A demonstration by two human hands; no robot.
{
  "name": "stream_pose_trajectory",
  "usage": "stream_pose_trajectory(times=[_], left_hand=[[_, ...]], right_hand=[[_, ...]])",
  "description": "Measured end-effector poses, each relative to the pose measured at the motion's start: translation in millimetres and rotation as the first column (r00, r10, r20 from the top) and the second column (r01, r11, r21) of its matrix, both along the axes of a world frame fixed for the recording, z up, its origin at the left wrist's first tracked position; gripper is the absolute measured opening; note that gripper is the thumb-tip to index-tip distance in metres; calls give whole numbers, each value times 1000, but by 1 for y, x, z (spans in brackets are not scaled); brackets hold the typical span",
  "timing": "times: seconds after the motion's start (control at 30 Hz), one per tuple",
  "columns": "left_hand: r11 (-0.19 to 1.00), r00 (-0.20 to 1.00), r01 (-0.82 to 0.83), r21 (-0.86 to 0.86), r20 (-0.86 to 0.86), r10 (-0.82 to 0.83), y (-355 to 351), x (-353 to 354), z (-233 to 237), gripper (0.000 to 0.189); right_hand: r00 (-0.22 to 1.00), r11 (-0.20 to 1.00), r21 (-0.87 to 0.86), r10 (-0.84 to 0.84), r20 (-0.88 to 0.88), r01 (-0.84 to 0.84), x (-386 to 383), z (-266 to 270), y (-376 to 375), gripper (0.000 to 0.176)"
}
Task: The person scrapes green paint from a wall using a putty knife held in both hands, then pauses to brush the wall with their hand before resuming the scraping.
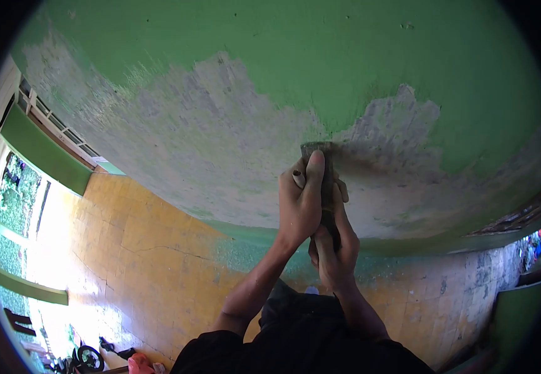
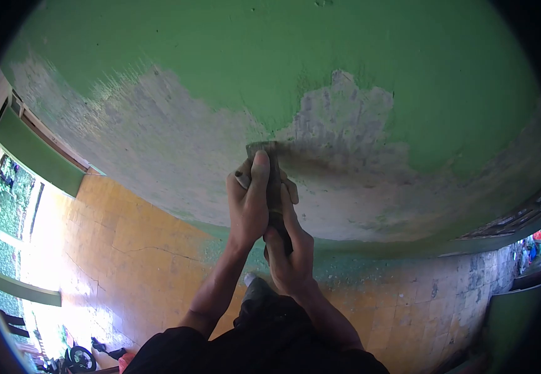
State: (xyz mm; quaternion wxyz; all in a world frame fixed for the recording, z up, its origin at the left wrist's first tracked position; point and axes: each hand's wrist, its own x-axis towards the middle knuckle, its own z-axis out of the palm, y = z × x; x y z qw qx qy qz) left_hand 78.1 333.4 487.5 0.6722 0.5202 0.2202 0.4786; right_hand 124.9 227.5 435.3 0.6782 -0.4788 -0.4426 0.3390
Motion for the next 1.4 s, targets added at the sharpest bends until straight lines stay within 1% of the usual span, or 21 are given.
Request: stream_pose_trajectory(times=[0.03,0.07,0.17,0.27,0.37,0.47,0.57,0.63,0.73,0.83,0.87,0.93,0.97,1.03,1.07,1.17,1.23,1.27,1.33,1.37,1.4], left_hand=[[1000,1000,-16,17,1,16,-1,1,-1,39],[999,1000,-31,28,-1,31,-3,2,-3,39],[995,992,-96,35,-73,99,-6,1,1,39],[999,996,-32,41,-79,35,-1,-3,-2,39],[999,990,-42,24,-137,45,-3,-3,-3,40],[1000,998,-14,10,-54,15,-10,-5,-8,40],[1000,999,12,-28,-32,-13,-11,-5,-7,41],[1000,999,-1,-9,-45,1,-11,-5,-5,41],[998,998,-44,37,-49,46,-6,-1,7,41],[997,994,-70,39,-82,73,-12,-3,6,41],[996,992,-73,48,-95,78,-12,-4,6,41],[998,994,-68,-2,-91,68,-15,-3,-3,41],[998,994,-63,-30,-94,60,-16,-3,-6,41],[999,993,-51,-20,-108,48,-14,-4,-5,41],[999,992,-46,-19,-120,44,-13,-6,-4,40],[999,996,-20,-41,-83,16,-14,-8,-3,40],[998,995,-63,17,-71,64,-12,-6,0,41],[996,994,-82,45,-64,85,-10,-4,2,41],[997,998,-47,62,-43,49,-8,-2,26,41],[996,999,-34,81,-26,36,-6,-1,36,41],[997,998,-44,69,-46,47,-6,-1,35,41]], right_hand=[[1000,1000,17,-9,26,9,2,-2,1,64],[1000,1000,15,-17,10,16,1,0,1,65],[999,999,23,-38,-10,38,0,7,2,67],[999,999,33,-43,20,43,-1,-1,2,67],[997,998,52,-29,65,26,9,-8,9,66],[999,996,83,-17,35,14,11,-7,9,66],[1000,996,93,-8,-13,9,5,-8,8,66],[999,992,118,-34,-11,35,3,-10,10,66],[1000,990,141,-16,3,15,8,5,14,65],[997,998,60,32,-71,-28,11,16,9,65],[994,998,40,44,-99,-40,11,12,7,65],[986,998,0,67,-153,-67,8,-1,-1,65],[983,997,6,72,-167,-72,8,0,-1,65],[976,996,12,85,-199,-85,6,1,-2,65],[980,998,24,69,-185,-66,3,1,-1,65],[993,999,50,27,-117,-21,0,0,3,65],[999,998,58,-10,-43,13,3,-4,6,65],[999,997,73,11,-46,-8,7,6,9,65],[997,995,93,53,-55,-48,13,31,11,65],[997,996,77,40,-60,-35,12,31,9,65],[998,997,76,27,-60,-22,12,29,10,65]])
